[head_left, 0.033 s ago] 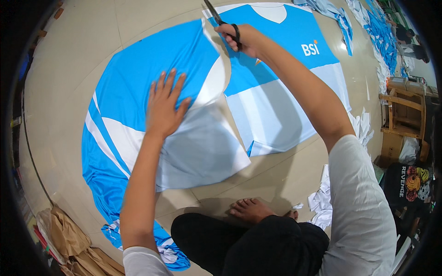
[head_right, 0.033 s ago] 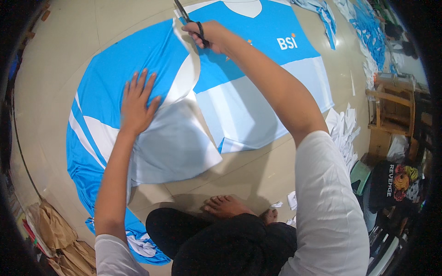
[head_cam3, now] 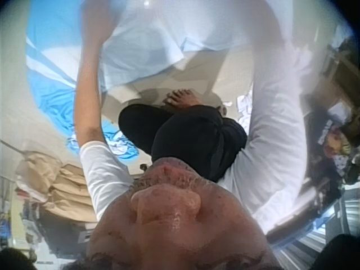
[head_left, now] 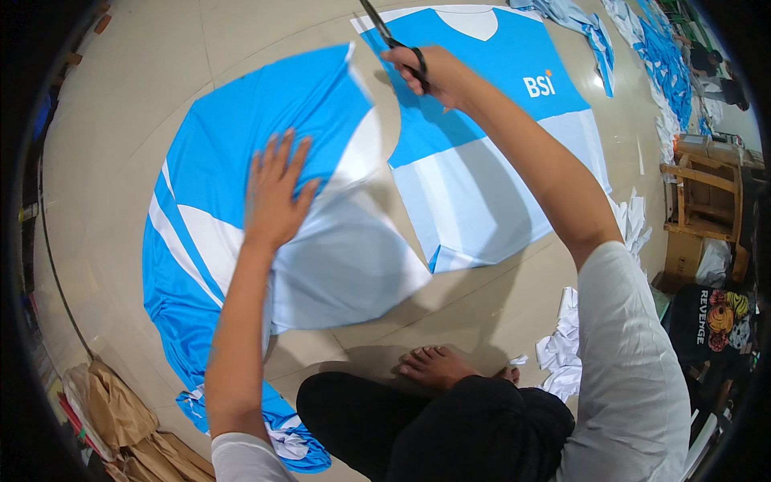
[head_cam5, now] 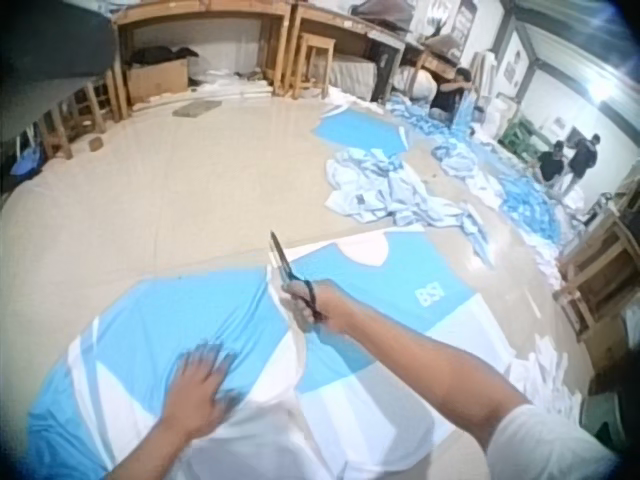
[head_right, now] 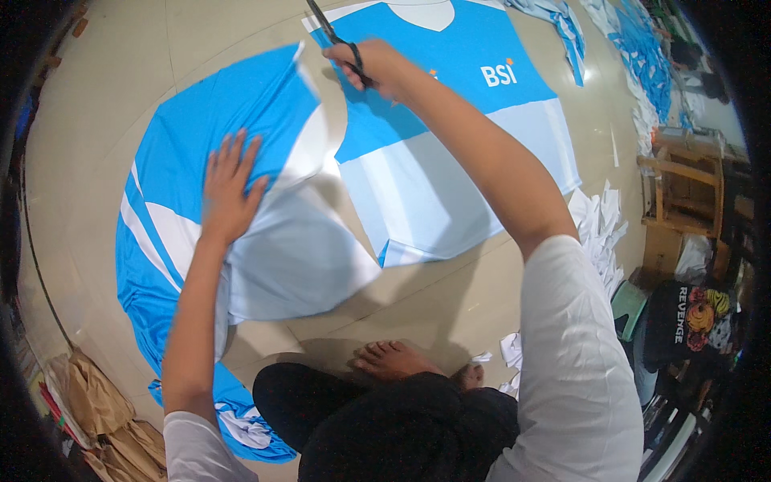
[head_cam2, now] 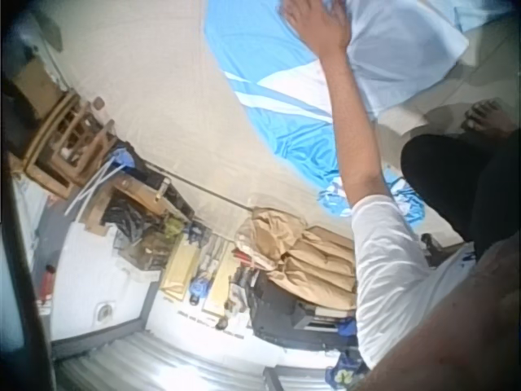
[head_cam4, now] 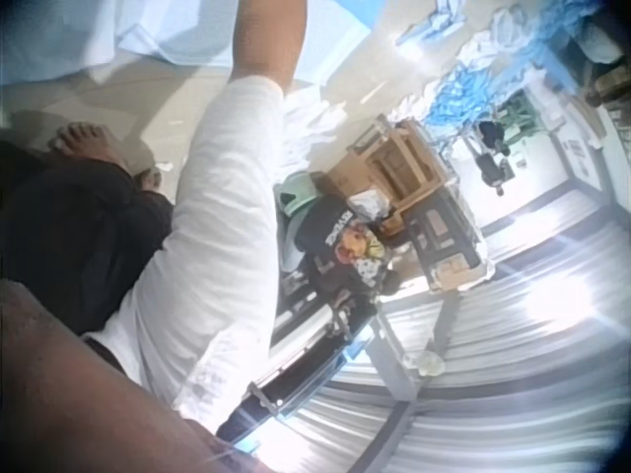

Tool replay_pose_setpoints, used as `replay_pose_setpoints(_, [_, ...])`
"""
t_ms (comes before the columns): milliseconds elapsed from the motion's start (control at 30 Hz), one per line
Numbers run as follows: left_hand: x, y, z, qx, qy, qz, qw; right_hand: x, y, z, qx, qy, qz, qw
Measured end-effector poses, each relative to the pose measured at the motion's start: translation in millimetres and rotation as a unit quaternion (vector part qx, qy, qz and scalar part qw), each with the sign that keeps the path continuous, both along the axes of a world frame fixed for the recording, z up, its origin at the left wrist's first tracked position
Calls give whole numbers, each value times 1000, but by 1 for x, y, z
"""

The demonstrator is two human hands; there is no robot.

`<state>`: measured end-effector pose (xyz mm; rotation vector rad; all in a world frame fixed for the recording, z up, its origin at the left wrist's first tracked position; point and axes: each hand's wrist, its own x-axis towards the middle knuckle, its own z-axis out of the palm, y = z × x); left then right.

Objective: The person sits on the floor and uses scissors to cut a piece of light blue and white fabric. They smooth the fabric with their hands and cut along the edges of a white paper pattern placed on top of the material.

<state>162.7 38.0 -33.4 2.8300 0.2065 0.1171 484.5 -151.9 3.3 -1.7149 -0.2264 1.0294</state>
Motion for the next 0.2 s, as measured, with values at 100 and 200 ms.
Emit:
replay_pose_setpoints(100, [-75,44,0,4,-3,25,1000,-16,-90,24,-143,-132,48,980])
replay_pose_setpoints(200, [-142,85,-7,35,5,63,997,-41,-166,48,-176,-188,57,965])
